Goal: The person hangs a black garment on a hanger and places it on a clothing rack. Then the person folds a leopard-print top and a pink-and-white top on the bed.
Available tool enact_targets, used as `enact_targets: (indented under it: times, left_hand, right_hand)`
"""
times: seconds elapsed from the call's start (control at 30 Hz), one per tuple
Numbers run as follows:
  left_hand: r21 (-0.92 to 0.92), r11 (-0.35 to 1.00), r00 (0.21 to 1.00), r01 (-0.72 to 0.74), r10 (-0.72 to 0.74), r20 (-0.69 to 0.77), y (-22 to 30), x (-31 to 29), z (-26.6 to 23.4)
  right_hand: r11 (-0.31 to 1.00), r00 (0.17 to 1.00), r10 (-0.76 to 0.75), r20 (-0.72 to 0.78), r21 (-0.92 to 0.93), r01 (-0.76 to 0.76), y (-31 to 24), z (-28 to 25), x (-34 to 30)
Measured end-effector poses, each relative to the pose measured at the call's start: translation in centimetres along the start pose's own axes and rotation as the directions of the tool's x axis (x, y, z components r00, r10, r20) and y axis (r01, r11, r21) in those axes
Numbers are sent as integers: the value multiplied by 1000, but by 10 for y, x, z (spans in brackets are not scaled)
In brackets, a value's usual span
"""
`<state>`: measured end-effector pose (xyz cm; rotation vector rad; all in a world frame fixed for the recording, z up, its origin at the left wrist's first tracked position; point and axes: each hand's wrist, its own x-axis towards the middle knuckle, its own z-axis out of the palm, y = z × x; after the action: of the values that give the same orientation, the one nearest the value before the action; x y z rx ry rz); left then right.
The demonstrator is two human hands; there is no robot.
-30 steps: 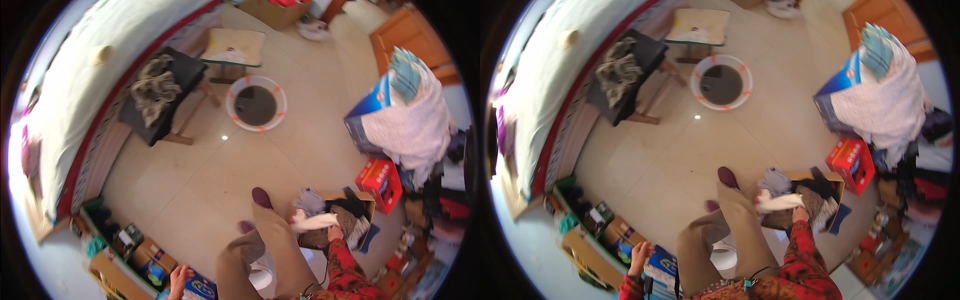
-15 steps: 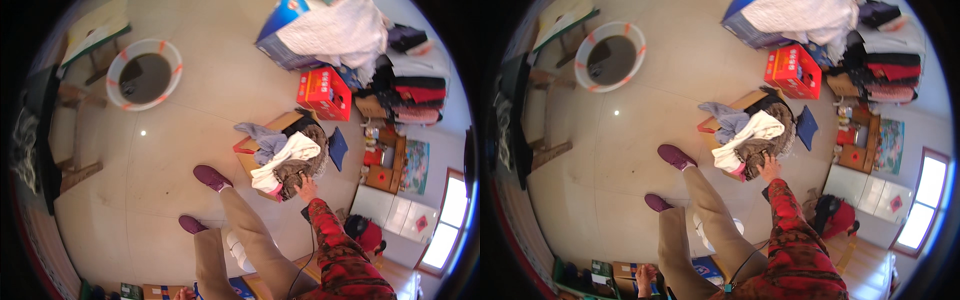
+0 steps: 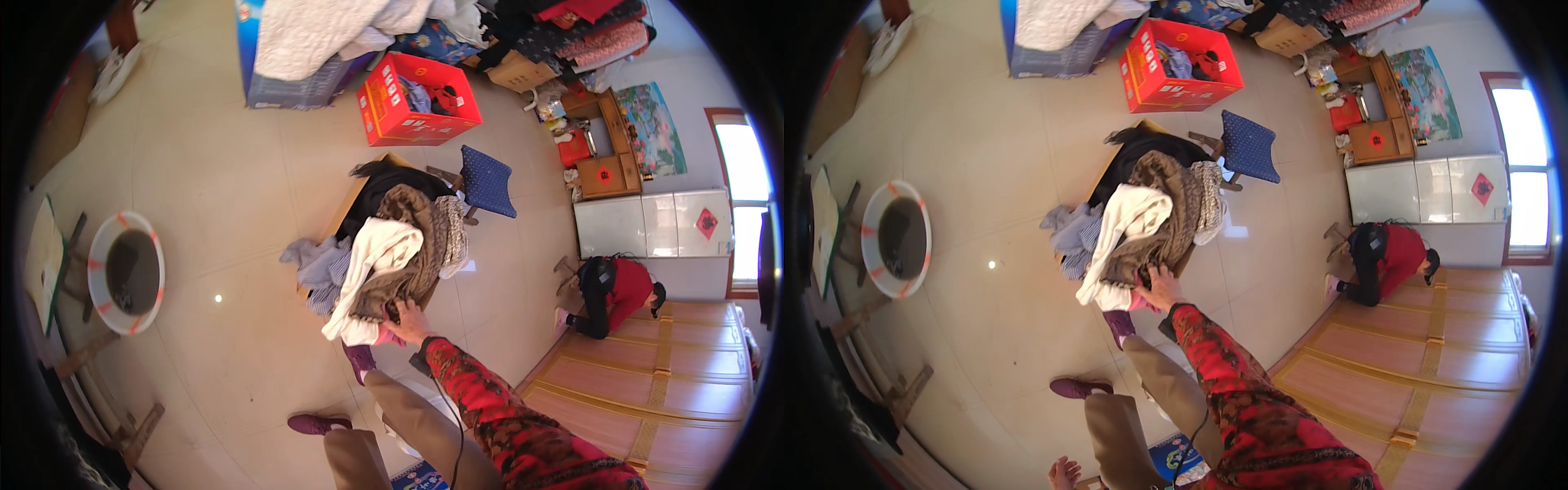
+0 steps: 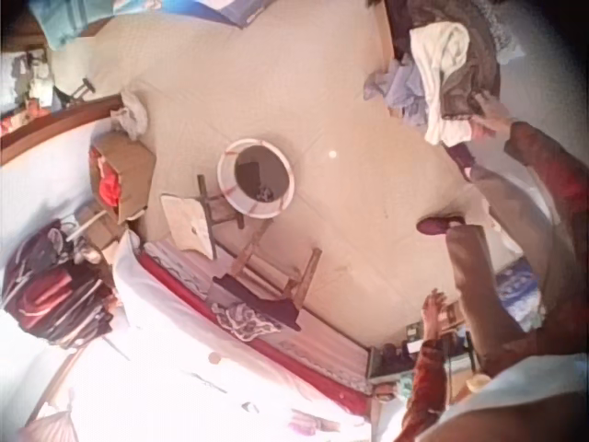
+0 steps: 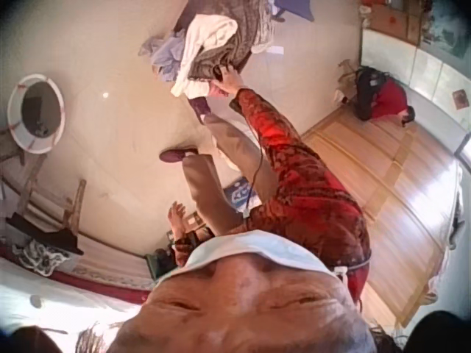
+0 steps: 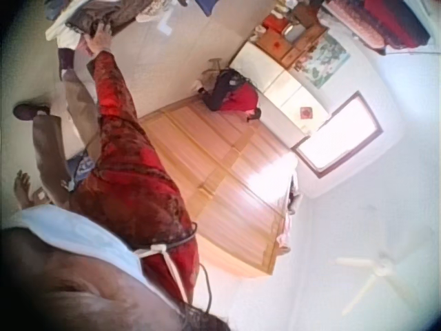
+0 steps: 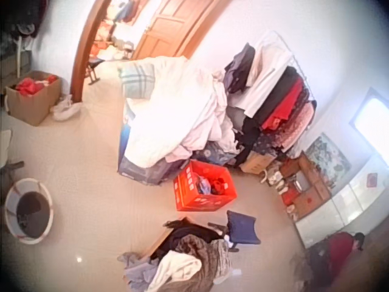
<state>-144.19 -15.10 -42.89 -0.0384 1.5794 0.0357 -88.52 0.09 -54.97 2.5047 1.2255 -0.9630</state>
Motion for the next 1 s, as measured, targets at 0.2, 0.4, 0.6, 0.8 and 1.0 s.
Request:
enact_targets:
  times: [0.2, 0.4, 0.6, 0.8, 1.0]
  left_hand:
    - [179, 949, 963, -261, 243, 116, 118, 31, 152]
    - [355, 867, 935, -350, 348, 71, 237, 71, 291]
    - [465, 744, 852, -479, 521, 43, 308, 126, 378]
    - [871, -32, 655, -490, 646, 392, 289, 143, 434]
    - [768, 193, 712, -611, 559, 426, 267, 132, 434]
  right_hand:
    - [884, 958, -8, -286, 446, 140, 55, -26, -5]
    - [591, 715, 589, -377, 804, -64, 137, -82, 50]
    - [620, 780, 490, -389, 784, 2, 135, -120, 150]
    - [799, 834, 148, -532, 561, 216, 45, -107, 132]
    - [516, 893, 382, -238, 857, 8, 111, -107, 173]
